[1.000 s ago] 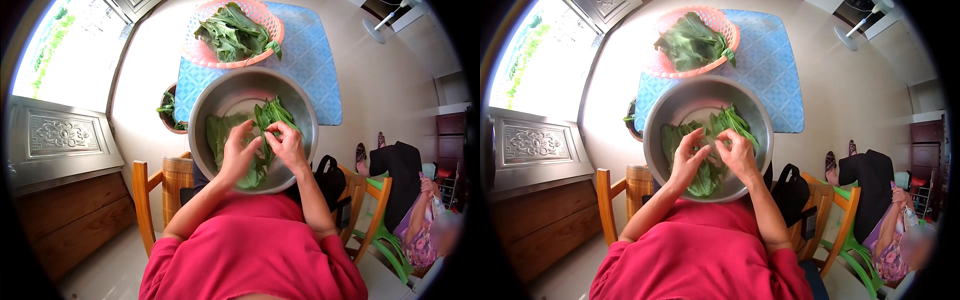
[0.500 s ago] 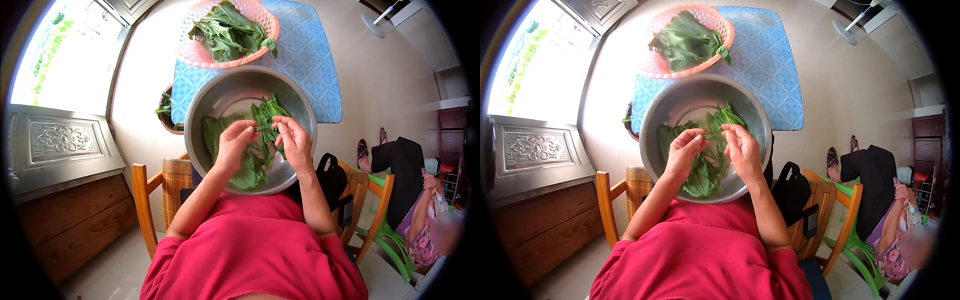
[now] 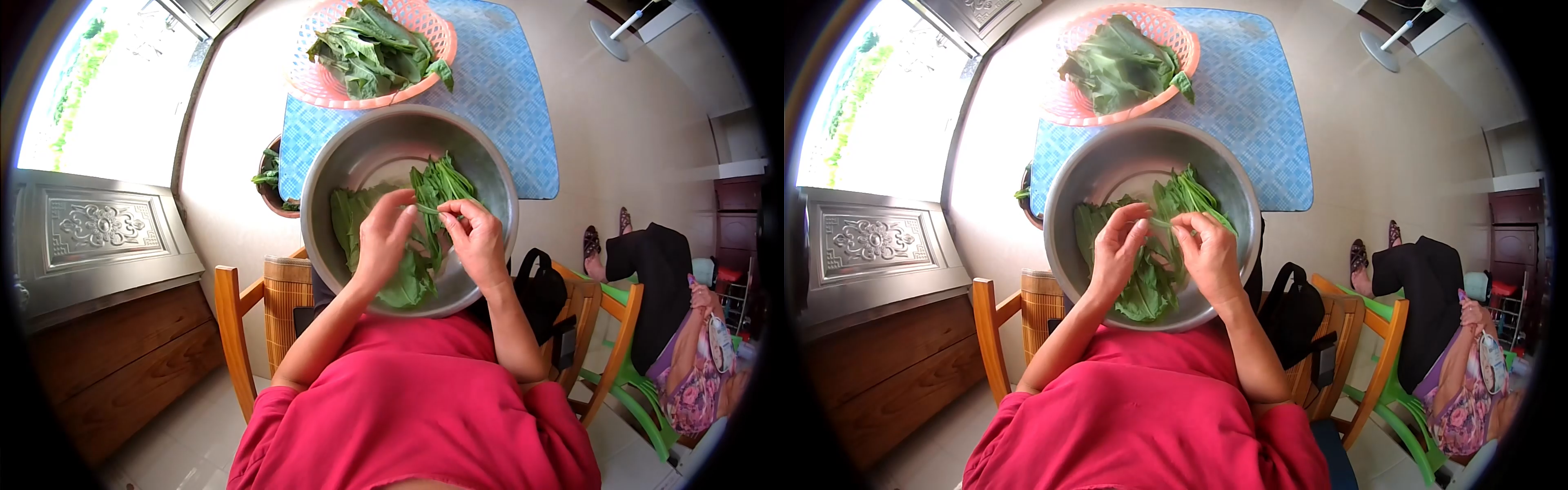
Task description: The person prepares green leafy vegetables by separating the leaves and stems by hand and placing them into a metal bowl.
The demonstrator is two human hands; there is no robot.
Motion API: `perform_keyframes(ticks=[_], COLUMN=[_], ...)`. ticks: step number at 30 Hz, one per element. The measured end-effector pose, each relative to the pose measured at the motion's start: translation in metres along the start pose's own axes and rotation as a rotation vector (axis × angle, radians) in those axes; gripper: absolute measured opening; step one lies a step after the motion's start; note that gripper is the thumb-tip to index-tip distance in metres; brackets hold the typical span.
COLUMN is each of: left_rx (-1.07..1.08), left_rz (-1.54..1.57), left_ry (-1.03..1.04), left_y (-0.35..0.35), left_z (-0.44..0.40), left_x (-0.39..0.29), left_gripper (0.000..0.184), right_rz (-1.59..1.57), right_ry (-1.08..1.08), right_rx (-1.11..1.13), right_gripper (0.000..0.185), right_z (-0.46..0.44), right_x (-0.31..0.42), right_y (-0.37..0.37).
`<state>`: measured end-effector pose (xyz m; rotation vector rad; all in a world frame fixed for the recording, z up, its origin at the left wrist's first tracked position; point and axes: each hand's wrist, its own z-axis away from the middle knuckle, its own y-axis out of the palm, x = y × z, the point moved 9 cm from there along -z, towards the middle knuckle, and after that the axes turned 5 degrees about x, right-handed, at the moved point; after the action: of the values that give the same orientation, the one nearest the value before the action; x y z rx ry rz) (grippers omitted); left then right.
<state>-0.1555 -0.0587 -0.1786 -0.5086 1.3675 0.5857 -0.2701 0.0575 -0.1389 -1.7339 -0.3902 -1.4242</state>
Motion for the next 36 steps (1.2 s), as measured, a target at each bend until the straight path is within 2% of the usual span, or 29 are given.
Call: perform_keyframes(ticks=[2,3,6,11,14,15,18,19,22,27,31,32,33,34,36], left_rx=[0.045,0.069,0.097,0.165,0.219,0.23,0.276,0.295,0.355,0.355,0.313,0.293,0.176,0.021,-0.257], left_rz=[-0.363,-0.449,-0.493,-0.436,-0.466,-0.476,-0.476,-0.456,-0.325,-0.24,-0.246,-0.248,-0.252,-0.144,-0.177], left_ry=[0.129,0.137,0.173,0.211,0.217,0.226,0.246,0.248,0.229,0.273,0.264,0.251,0.245,0.204,0.216], left_y=[0.005,0.008,0.01,0.011,0.011,0.012,0.015,0.015,0.012,-0.003,-0.026,-0.035,-0.057,-0.084,-0.14], left_z=[0.002,0.002,0.004,0.009,0.014,0.015,0.019,0.021,0.024,0.033,0.046,0.05,0.05,0.051,0.05], left_x=[-0.024,-0.028,-0.025,-0.027,-0.025,-0.025,-0.024,-0.025,-0.024,-0.027,-0.038,-0.044,-0.05,-0.056,-0.056], left_gripper=[0.025,0.026,0.014,0.014,0.015,0.015,0.015,0.015,0.017,0.019,0.015,0.014,0.01,0.011,0.015], right_rz=[0.016,0.023,0.134,0.445,0.512,0.517,0.342,0.178,-0.728,-1.181,-1.554,-1.495,-1.437,-1.379,-1.24], right_ry=[-0.022,-0.039,-0.081,-0.296,-0.3,-0.321,-0.219,-0.165,0.438,0.782,0.678,0.675,0.67,0.662,0.63], right_rx=[0.003,0.013,0.02,0.106,0.183,0.18,0.258,0.248,0.375,0.422,0.482,0.448,0.412,0.373,0.342], right_gripper=[0.009,0.009,0.01,0.021,0.017,0.01,0.005,0.002,0.005,0.01,0.01,0.01,0.01,0.01,0.014], right_z=[0.001,0.002,0.003,0.015,0.022,0.023,0.025,0.026,0.043,0.061,0.048,0.046,0.044,0.043,0.046], right_x=[0.006,0.011,0.018,0.037,0.036,0.037,0.031,0.02,-0.033,-0.028,-0.017,-0.019,-0.021,-0.024,-0.03], right_y=[0.0,0.002,0.003,0.018,0.025,0.028,0.035,0.036,0.057,0.087,0.094,0.091,0.086,0.081,0.071])
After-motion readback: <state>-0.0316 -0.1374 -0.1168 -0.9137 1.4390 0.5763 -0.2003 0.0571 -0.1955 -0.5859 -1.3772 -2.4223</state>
